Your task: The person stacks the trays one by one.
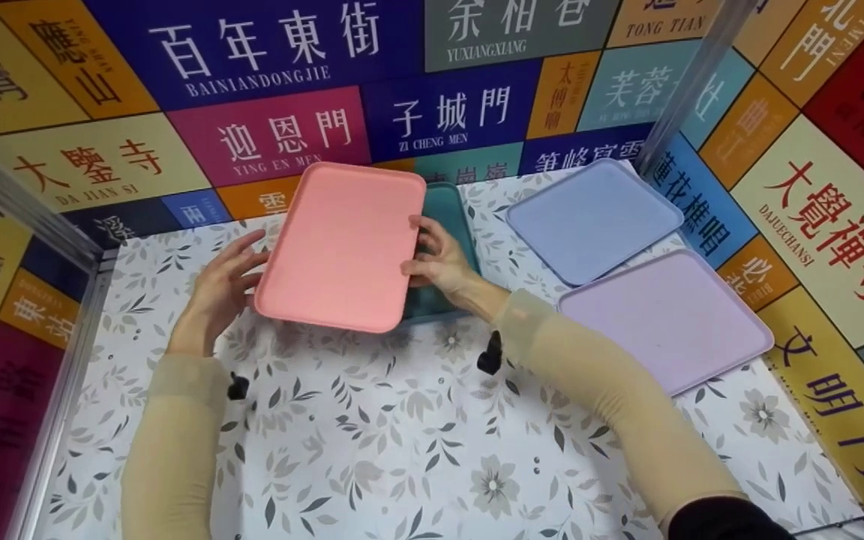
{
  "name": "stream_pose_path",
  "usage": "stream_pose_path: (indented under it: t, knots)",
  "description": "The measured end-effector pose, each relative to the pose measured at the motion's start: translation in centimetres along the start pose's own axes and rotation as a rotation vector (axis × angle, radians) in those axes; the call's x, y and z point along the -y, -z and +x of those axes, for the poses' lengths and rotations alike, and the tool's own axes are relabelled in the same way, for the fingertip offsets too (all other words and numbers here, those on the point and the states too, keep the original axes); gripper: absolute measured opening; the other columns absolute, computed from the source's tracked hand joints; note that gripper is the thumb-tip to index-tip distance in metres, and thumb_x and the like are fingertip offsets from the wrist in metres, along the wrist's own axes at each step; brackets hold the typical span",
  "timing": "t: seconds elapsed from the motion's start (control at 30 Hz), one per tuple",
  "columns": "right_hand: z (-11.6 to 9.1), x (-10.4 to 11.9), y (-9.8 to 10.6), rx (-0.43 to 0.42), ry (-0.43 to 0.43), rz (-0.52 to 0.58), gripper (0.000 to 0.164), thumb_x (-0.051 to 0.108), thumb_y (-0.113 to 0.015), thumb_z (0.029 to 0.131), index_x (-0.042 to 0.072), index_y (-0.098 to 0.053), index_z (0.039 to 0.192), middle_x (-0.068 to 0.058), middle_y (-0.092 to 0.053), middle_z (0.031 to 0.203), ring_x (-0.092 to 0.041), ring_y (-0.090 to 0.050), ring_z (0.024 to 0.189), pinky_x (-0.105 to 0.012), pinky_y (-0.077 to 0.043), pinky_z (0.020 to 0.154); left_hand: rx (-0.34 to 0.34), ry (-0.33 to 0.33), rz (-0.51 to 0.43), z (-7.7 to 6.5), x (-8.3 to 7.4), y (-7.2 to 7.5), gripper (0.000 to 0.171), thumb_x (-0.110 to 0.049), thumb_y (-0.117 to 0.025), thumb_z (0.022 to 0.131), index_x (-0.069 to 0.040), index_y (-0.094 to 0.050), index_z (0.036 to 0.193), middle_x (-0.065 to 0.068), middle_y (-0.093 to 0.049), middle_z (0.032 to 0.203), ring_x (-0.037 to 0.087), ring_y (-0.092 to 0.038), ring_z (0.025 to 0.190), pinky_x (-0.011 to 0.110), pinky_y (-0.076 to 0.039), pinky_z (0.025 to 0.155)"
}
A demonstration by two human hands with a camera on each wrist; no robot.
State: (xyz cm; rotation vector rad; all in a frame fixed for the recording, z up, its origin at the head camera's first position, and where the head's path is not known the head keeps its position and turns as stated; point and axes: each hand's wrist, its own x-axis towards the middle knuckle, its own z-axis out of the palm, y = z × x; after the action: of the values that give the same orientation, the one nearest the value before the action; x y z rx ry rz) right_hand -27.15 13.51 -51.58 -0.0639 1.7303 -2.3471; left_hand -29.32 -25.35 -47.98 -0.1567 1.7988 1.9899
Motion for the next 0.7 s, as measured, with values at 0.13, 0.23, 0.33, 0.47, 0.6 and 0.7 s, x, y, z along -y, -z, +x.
stream_pose_path:
  t: [0.13, 0.23, 0.33, 0.47, 0.6, 0.7]
  knots:
    - [0.2, 0.7, 1.5, 0.085, -0.005, -0.056, 0.091, -0.016, -0.077, 0.093, 0.014, -0.041, 0.172, -0.009, -0.064, 0.137, -0.019, -0.078, 0.096, -0.034, -0.071, 0.073, 0.065, -0.042, 0.031, 0.6, 0.1, -0.6, 0.063, -0.032, -0.068, 0.112, -0.037, -0.047, 0.171, -0.002, -0.066, 0.149, 0.015, -0.077, 0.115, 0.033, -0.069, 0.087]
    - [0.3, 1.2, 2.7, 0.119, -0.009, -0.078, 0.090, -0.017, -0.075, 0.093, 0.011, -0.041, 0.171, -0.010, -0.062, 0.146, -0.019, -0.078, 0.098, -0.035, -0.072, 0.074, 0.115, -0.090, 0.038, 1.2, 0.3, -1.6, 0.065, -0.016, -0.069, 0.111, -0.032, -0.047, 0.171, -0.001, -0.072, 0.139, 0.016, -0.078, 0.108, 0.034, -0.070, 0.081]
    - [0.5, 1.8, 3.7, 0.133, -0.021, -0.085, 0.091, -0.020, -0.073, 0.092, 0.010, -0.041, 0.171, -0.011, -0.057, 0.155, -0.019, -0.077, 0.101, -0.037, -0.072, 0.075, 0.142, -0.127, 0.061, 1.7, 0.4, -2.6, 0.070, -0.005, -0.069, 0.108, -0.027, -0.047, 0.171, 0.001, -0.074, 0.132, 0.017, -0.075, 0.105, 0.034, -0.070, 0.076]
    - [0.7, 2.8, 5.0, 0.141, -0.038, -0.102, 0.091, -0.019, -0.073, 0.094, 0.012, -0.040, 0.172, -0.011, -0.055, 0.160, -0.019, -0.075, 0.109, -0.038, -0.072, 0.079, 0.132, -0.153, 0.103, 2.4, 0.3, -3.9, 0.075, 0.002, -0.071, 0.104, -0.024, -0.046, 0.170, 0.002, -0.072, 0.131, 0.018, -0.071, 0.108, 0.034, -0.070, 0.075]
    - [1.1, 3.7, 6.1, 0.111, -0.044, -0.133, 0.089, -0.017, -0.073, 0.095, 0.013, -0.041, 0.173, -0.011, -0.063, 0.150, -0.019, -0.076, 0.110, -0.037, -0.072, 0.080, 0.104, -0.156, 0.125, 3.3, 0.3, -5.2, 0.078, 0.004, -0.071, 0.102, -0.025, -0.046, 0.170, 0.003, -0.070, 0.135, 0.017, -0.073, 0.108, 0.035, -0.070, 0.075]
    - [1.6, 4.3, 6.9, 0.061, -0.039, -0.146, 0.084, -0.016, -0.072, 0.096, 0.011, -0.046, 0.171, -0.008, -0.065, 0.141, -0.017, -0.078, 0.103, -0.035, -0.071, 0.078, 0.085, -0.166, 0.119, 4.0, 0.4, -6.3, 0.079, 0.007, -0.070, 0.101, -0.024, -0.047, 0.170, 0.006, -0.068, 0.138, 0.017, -0.075, 0.105, 0.036, -0.070, 0.073]
